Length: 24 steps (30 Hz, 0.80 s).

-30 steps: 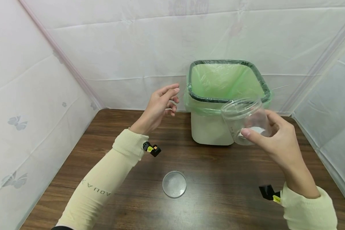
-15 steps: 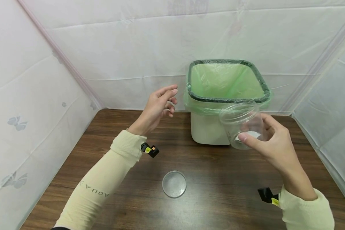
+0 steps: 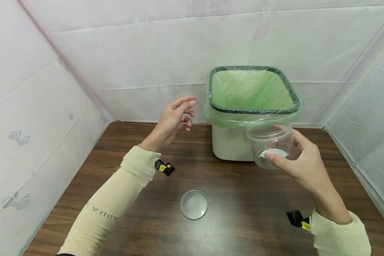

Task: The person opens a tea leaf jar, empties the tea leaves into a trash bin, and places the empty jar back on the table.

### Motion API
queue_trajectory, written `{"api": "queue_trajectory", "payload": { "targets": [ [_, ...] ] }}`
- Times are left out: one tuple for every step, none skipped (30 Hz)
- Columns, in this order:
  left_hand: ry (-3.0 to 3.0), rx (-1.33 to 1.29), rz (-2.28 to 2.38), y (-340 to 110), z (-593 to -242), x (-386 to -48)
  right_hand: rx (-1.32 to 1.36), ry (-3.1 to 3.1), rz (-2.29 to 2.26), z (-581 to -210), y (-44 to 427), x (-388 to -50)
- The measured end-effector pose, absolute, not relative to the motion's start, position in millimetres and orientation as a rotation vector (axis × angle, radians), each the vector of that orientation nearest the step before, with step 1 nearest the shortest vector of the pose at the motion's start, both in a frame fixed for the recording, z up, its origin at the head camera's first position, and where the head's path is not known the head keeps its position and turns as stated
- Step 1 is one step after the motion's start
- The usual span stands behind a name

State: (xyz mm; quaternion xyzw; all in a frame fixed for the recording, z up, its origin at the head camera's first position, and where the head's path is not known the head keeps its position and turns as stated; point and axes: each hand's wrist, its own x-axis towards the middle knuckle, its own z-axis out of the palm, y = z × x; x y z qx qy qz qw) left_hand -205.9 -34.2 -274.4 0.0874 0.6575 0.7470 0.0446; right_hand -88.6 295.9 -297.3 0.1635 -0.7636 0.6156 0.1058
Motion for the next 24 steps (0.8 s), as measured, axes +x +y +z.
{"api": "queue_trajectory", "payload": {
  "targets": [
    [2.009, 0.269, 2.282, -34, -274, -206, 0.486, -2.251, 1.816, -298, 296, -88],
    [2.009, 0.27, 2.282, -35, -274, -206, 0.484, -2.26, 1.8, -298, 296, -88],
    [2.01, 0.272, 2.282, -35, -274, -205, 0.482, -2.266, 1.796, -299, 296, -88],
    [2.011, 0.274, 2.281, -35, -274, -205, 0.476, -2.277, 1.783, -299, 296, -88],
    [2.011, 0.275, 2.28, -35, -274, -205, 0.474, -2.283, 1.776, -300, 296, -88],
    [2.012, 0.277, 2.281, -36, -274, -204, 0.467, -2.292, 1.769, -300, 295, -87],
    [2.011, 0.278, 2.281, -36, -274, -204, 0.465, -2.293, 1.773, -301, 295, -87],
    [2.011, 0.279, 2.281, -36, -274, -204, 0.465, -2.293, 1.775, -301, 295, -87],
    [2.011, 0.28, 2.28, -37, -274, -203, 0.464, -2.294, 1.777, -302, 295, -87],
    [2.011, 0.281, 2.28, -37, -274, -203, 0.467, -2.291, 1.785, -302, 294, -87],
    [2.013, 0.283, 2.278, -37, -274, -203, 0.47, -2.284, 1.797, -303, 294, -87],
    [2.015, 0.284, 2.276, -37, -274, -203, 0.473, -2.276, 1.814, -303, 294, -87],
    [2.016, 0.286, 2.274, -38, -274, -203, 0.476, -2.268, 1.828, -304, 293, -87],
    [2.017, 0.286, 2.273, -38, -275, -203, 0.482, -2.261, 1.841, -304, 293, -87],
    [2.018, 0.288, 2.271, -38, -275, -203, 0.488, -2.255, 1.853, -305, 293, -87],
    [2.02, 0.288, 2.27, -38, -275, -203, 0.496, -2.244, 1.873, -305, 292, -87],
    [2.021, 0.289, 2.269, -39, -275, -203, 0.509, -2.233, 1.89, -306, 292, -87],
    [2.022, 0.289, 2.269, -39, -275, -203, 0.522, -2.223, 1.904, -307, 292, -87],
    [2.022, 0.289, 2.269, -39, -275, -202, 0.535, -2.214, 1.917, -308, 292, -87],
    [2.021, 0.29, 2.268, -39, -275, -202, 0.549, -2.202, 1.93, -308, 292, -88],
    [2.023, 0.291, 2.267, -40, -276, -202, 0.561, -2.191, 1.939, -309, 292, -88],
    [2.026, 0.293, 2.265, -40, -276, -201, 0.573, -2.18, 1.95, -310, 292, -88],
    [2.028, 0.296, 2.263, -40, -276, -201, 0.588, -2.163, 1.967, -310, 292, -88],
    [2.03, 0.299, 2.26, -41, -276, -200, 0.597, -2.151, 1.981, -310, 292, -88]
  ]
}}
